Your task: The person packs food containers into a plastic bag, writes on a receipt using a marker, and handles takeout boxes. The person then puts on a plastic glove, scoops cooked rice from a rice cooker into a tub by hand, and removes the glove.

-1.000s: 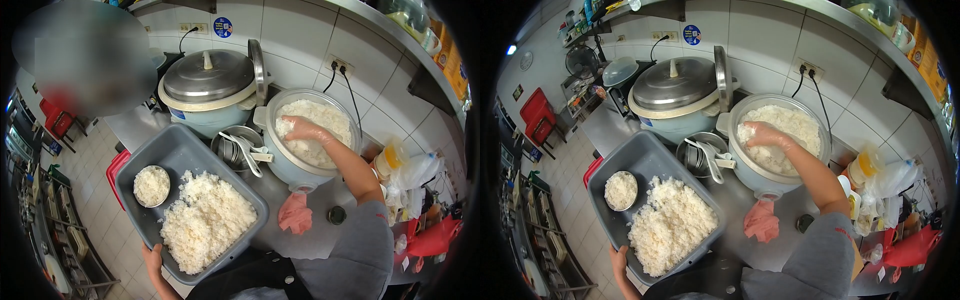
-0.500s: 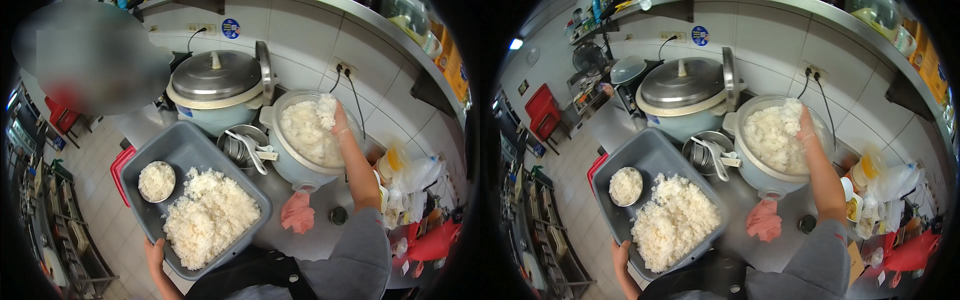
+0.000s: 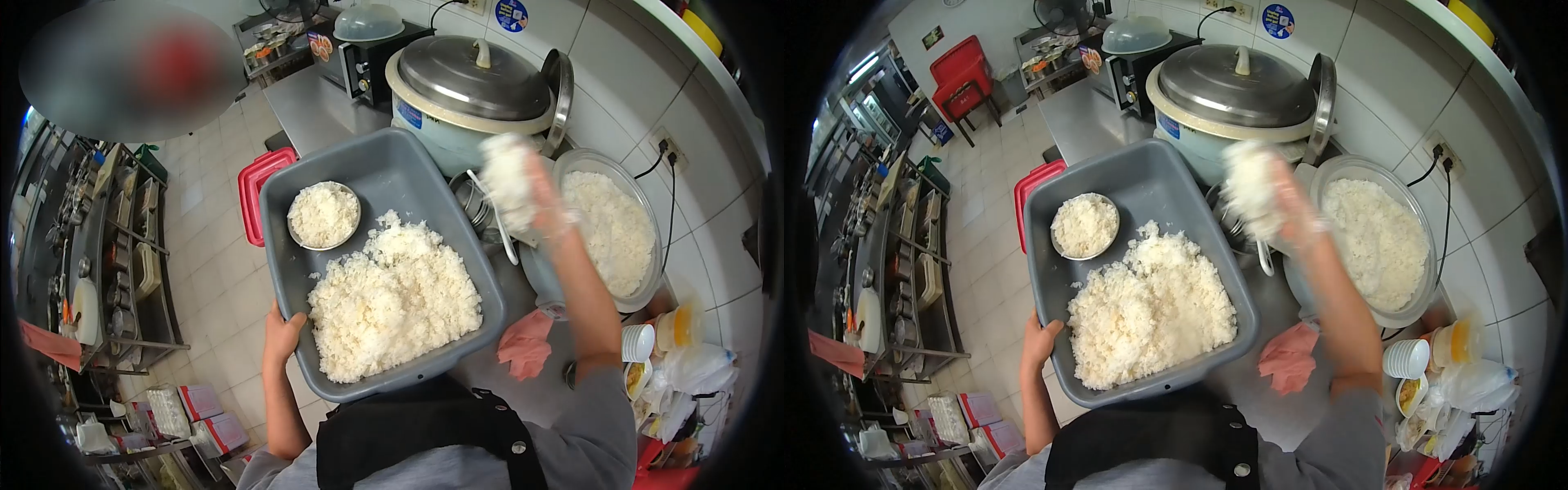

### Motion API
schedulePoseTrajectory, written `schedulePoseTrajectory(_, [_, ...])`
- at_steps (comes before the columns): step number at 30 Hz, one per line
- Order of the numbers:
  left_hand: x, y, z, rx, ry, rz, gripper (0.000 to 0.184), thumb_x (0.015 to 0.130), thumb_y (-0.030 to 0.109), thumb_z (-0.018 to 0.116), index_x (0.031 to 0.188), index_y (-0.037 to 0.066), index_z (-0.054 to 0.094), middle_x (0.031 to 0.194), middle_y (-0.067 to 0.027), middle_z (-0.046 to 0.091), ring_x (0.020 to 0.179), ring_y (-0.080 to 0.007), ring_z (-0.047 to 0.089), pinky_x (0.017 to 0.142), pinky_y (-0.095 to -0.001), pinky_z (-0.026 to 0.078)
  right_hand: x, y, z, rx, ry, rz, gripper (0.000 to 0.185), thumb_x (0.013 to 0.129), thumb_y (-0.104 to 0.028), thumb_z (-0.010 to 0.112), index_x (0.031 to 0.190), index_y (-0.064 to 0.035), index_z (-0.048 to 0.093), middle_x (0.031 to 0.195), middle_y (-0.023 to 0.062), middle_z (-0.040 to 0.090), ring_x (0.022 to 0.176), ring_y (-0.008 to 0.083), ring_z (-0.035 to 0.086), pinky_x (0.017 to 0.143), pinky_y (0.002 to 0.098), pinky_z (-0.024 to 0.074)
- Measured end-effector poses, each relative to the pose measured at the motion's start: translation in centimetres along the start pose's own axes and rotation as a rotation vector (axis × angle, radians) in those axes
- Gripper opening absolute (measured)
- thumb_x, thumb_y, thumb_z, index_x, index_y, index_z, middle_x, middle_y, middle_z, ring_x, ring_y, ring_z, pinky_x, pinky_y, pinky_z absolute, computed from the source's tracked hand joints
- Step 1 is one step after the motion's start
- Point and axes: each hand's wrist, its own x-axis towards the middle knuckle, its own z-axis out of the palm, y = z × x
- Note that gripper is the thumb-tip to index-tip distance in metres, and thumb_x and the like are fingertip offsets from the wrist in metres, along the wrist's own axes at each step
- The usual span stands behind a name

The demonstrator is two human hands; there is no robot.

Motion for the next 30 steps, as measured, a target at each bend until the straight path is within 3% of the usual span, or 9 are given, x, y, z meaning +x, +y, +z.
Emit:
schedulePoseTrajectory(3, [0.2,-0.3,0.0,-0.036,-0.007,0.001,0.047,0.071,0.008,0.056,0.116,-0.005,0.055,0.093,-0.0127,0.065,0.08,-0.019,0.061,0.075,-0.0315,0.05,1.4,4.7,8.0,-0.389,-0.087,0.472,0.049,0.096,-0.049,0.049,0.111,-0.0036,0.06,0.1,0.0089,0.065,0.077,0.0142,0.065,0.065,0.028,0.0555])
schedulePoseTrajectory(4, [0.3,-0.7,0.0,-0.036,-0.005,-0.004,0.047,0.071,0.008,0.056,0.116,-0.005,0.055,0.093,-0.0127,0.065,0.08,-0.019,0.061,0.075,-0.0315,0.05,2.1,8.5,8.0,-0.715,-0.2,0.278,0.043,0.097,-0.044,0.05,0.109,-0.0039,0.061,0.098,0.0083,0.065,0.08,0.0125,0.064,0.069,0.029,0.0552])
schedulePoseTrajectory(5, [0.5,-1.1,0.0,-0.038,-0.011,0.01,0.047,0.072,0.008,0.057,0.117,-0.004,0.055,0.095,-0.0123,0.065,0.081,-0.0193,0.061,0.075,-0.0316,0.049,2.1,10.7,8.4,-0.274,-0.429,0.499,0.038,0.098,-0.035,0.052,0.119,-0.004,0.057,0.111,0.009,0.064,0.094,0.0123,0.061,0.08,0.028,0.0527])
schedulePoseTrajectory(7, [0.5,-1.3,0.0,-0.038,-0.02,0.021,0.046,0.073,0.007,0.057,0.118,-0.003,0.055,0.096,-0.0119,0.065,0.082,-0.0195,0.061,0.075,-0.0317,0.049,4.2,17.1,8.2,-0.821,-0.682,0.164,0.049,0.087,-0.012,0.06,0.135,-0.0096,0.049,0.125,0.0143,0.059,0.115,0.0245,0.056,0.102,0.0334,0.0434])
schedulePoseTrajectory(10, [0.4,-0.9,-0.1,-0.038,-0.033,0.002,0.046,0.074,0.007,0.057,0.118,-0.003,0.054,0.096,-0.0116,0.065,0.082,-0.0192,0.061,0.075,-0.0317,0.049,3.4,15.7,11.2,-1.071,-0.706,0.071,0.072,0.081,-0.012,0.068,0.145,-0.0147,0.036,0.142,0.0148,0.045,0.129,0.0309,0.045,0.11,0.037,0.0361])
schedulePoseTrajectory(14, [0.3,-0.8,0.2,-0.084,-0.023,-0.012,0.047,0.072,0.008,0.056,0.117,-0.005,0.055,0.093,-0.0119,0.065,0.081,-0.019,0.061,0.074,-0.0313,0.049,1.3,7.4,12.6,-0.978,-0.544,-0.052,0.097,0.072,-0.024,0.081,0.15,-0.0208,0.025,0.152,0.0137,0.031,0.136,0.0311,0.036,0.115,0.0414,0.0284])
schedulePoseTrajectory(19, [0.2,-0.6,0.1,-0.043,-0.04,0.018,0.047,0.072,0.008,0.056,0.118,-0.004,0.055,0.094,-0.0125,0.065,0.081,-0.0198,0.061,0.074,-0.0318,0.049,-0.2,-5.7,3.3,-1.277,-0.048,-0.102,0.075,0.071,-0.027,0.081,0.137,-0.0159,0.048,0.137,0.0126,0.051,0.121,0.0292,0.053,0.093,0.0469,0.0515])
schedulePoseTrajectory(23, [0.6,-1.5,0.0,-0.029,-0.019,0.009,0.048,0.072,0.008,0.057,0.118,-0.004,0.055,0.096,-0.0125,0.065,0.083,-0.0201,0.061,0.076,-0.032,0.049,-3.6,-12.7,-10.1,-1.628,0.138,0.08,0.071,0.072,-0.026,0.08,0.135,-0.0122,0.05,0.137,0.0152,0.051,0.128,0.0283,0.046,0.108,0.0413,0.0372])
schedulePoseTrajectory(30, [0.6,-1.4,0.2,-0.054,-0.02,0.002,0.048,0.072,0.005,0.056,0.12,-0.003,0.054,0.097,-0.0106,0.064,0.082,-0.0199,0.06,0.076,-0.0316,0.048,-9.6,-10.5,-13.5,-1.628,-0.209,0.429,0.104,0.065,-0.029,0.082,0.149,-0.0106,0.022,0.147,0.0191,0.034,0.135,0.0351,0.035,0.114,0.0375,0.0269])
